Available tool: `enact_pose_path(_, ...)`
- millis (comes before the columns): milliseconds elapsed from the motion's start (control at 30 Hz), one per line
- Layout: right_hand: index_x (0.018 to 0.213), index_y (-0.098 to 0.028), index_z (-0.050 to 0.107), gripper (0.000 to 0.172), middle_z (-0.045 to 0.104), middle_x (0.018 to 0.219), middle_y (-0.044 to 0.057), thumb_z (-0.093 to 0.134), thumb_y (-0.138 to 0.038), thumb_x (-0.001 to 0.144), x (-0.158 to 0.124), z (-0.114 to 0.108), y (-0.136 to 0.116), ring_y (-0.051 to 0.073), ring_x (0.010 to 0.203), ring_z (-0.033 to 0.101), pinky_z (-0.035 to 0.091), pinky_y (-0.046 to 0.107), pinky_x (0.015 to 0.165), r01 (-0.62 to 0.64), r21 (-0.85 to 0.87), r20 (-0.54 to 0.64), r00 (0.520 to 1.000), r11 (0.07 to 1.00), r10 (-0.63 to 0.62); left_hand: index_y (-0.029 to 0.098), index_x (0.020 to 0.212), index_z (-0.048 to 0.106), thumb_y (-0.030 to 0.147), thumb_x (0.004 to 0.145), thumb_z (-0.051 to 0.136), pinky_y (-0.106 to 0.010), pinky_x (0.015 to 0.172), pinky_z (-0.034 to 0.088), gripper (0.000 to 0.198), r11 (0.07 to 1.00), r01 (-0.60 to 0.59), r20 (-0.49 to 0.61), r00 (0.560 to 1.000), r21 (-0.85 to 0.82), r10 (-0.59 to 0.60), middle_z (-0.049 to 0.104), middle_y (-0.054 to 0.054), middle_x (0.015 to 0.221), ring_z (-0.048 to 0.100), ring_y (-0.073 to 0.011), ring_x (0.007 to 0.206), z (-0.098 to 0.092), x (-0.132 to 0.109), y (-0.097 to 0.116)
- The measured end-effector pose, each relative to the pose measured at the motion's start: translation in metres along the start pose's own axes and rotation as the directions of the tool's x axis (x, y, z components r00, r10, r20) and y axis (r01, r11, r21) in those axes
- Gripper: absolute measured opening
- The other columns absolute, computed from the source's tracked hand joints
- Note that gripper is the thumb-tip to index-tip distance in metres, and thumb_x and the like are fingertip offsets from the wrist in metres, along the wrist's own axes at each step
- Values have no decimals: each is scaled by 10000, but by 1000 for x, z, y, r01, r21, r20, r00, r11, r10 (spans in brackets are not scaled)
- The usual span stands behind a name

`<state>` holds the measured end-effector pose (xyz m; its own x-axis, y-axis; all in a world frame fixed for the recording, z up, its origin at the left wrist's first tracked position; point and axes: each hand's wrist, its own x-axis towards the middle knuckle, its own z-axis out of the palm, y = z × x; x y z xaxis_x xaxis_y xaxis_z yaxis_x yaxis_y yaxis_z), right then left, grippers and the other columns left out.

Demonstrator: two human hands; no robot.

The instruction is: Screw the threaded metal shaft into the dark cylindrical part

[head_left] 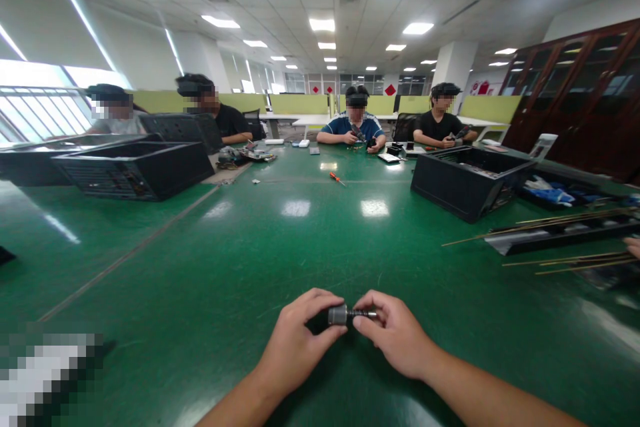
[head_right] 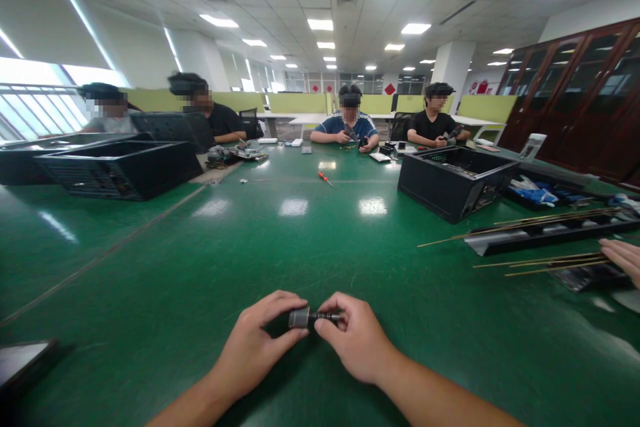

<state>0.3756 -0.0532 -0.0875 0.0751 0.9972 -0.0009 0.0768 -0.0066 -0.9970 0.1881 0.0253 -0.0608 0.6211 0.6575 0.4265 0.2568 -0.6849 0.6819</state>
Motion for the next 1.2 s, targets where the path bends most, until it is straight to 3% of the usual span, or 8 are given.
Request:
enact_pose_path(467,891,-184,625,253,494,659,-38,695,-417,817,1,0,0,115,577,461,387,222,514,-5,20,-14,1000,1000,5,256,1021,730,149,744,778,-291,816,544,301,1000,-5,-31,999,23,6,724,-28,973,690,-187,896,-4,0,-1)
enact_pose_path(733,918,-165,618,227,463,611,-61,651,-380,854,2,-3,5,88,500,418,342,210,471,-8,-23,-21,1000,1000,8,253,1025,730,157,755,771,-290,819,541,289,1000,1,-33,999,28,-1,722,-29,976,687,-188,901,-4,1,0)
enact_pose_path(1200,927,-161,609,228,484,548,-75,602,-376,849,4,-3,6,89,440,460,352,202,450,-32,-46,-79,996,998,28,272,1050,716,142,756,773,-283,856,526,326,999,13,-61,998,52,-10,717,-5,1006,682,-172,936,-6,1,-6)
